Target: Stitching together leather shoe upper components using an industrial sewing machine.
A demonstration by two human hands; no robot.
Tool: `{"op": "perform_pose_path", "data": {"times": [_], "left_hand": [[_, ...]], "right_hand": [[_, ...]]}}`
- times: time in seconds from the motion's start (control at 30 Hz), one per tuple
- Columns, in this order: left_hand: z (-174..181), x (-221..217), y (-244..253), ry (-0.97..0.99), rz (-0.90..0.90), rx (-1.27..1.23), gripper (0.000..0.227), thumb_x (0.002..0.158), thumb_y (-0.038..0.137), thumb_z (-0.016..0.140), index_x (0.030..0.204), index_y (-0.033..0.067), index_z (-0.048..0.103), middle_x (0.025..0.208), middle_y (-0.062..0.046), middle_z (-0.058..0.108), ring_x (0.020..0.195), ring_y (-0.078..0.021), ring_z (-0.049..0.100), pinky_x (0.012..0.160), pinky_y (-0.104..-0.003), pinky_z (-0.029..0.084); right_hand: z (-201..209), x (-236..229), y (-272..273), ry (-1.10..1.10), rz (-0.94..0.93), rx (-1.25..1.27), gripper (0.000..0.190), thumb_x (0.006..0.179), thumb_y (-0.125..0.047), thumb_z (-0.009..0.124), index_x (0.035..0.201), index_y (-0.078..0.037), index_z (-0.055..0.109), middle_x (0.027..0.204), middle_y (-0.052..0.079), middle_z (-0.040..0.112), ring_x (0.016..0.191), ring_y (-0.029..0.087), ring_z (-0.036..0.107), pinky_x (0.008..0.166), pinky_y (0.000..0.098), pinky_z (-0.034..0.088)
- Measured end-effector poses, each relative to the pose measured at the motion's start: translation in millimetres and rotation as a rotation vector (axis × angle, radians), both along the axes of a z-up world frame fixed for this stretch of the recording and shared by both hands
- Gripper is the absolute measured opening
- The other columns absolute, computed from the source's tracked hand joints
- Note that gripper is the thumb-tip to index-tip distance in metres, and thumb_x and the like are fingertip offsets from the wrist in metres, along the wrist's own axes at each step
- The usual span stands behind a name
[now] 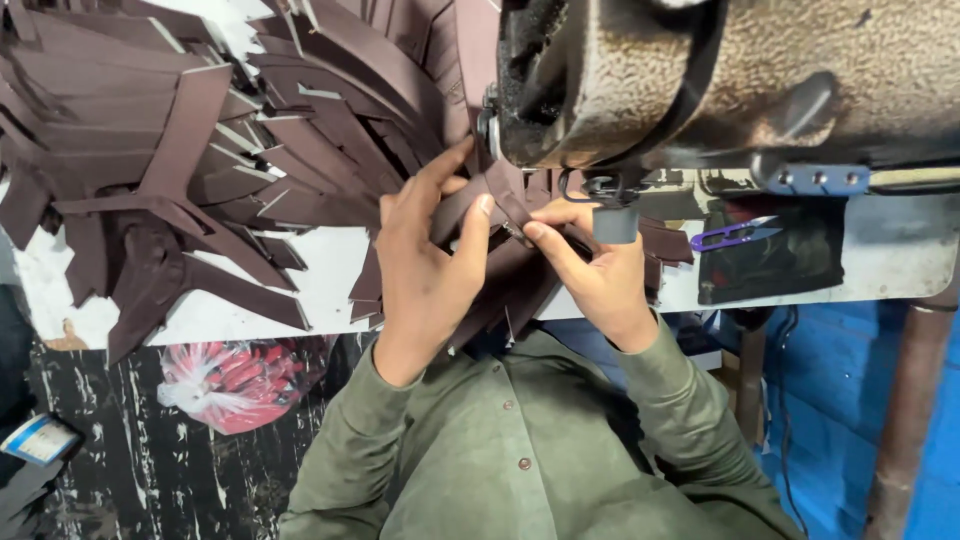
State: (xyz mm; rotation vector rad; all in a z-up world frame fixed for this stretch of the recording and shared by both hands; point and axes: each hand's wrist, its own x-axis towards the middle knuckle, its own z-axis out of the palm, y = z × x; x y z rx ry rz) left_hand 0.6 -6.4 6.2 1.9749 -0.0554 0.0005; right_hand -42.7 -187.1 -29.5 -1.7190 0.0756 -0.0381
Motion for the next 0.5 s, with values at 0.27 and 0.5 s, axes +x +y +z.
{"op": "perform_pose_path", "data": {"times": [0.27,0.5], "left_hand": [[6,47,3,-0.273,-0.224,0.216,0.04,0.094,0.008,0.07,0.133,0.0039,0.066,0.1,-0.01,0.057,0.111,-0.0276,0.055,0.104,-0.037,0.035],[-7,49,-3,-0.435,-0.279,0.214,0.039,0.094,0.006,0.066,0.133,0.0085,0.069,0.117,-0.008,0.06,0.123,-0.0278,0.051,0.113,-0.042,0.034]], "right_hand": [[0,18,2,0.019,0.009,0.01,0.01,0.098,-0.004,0.073,0.106,0.002,0.069,0.1,0.004,0.069,0.093,0.01,0.067,0.083,0.0246,0.055],[-26,22,13,0.077,-0.078,0.19,0.008,0.098,-0.001,0.074,0.103,0.0,0.068,0.105,0.004,0.072,0.096,0.009,0.067,0.088,0.0243,0.056]]}}
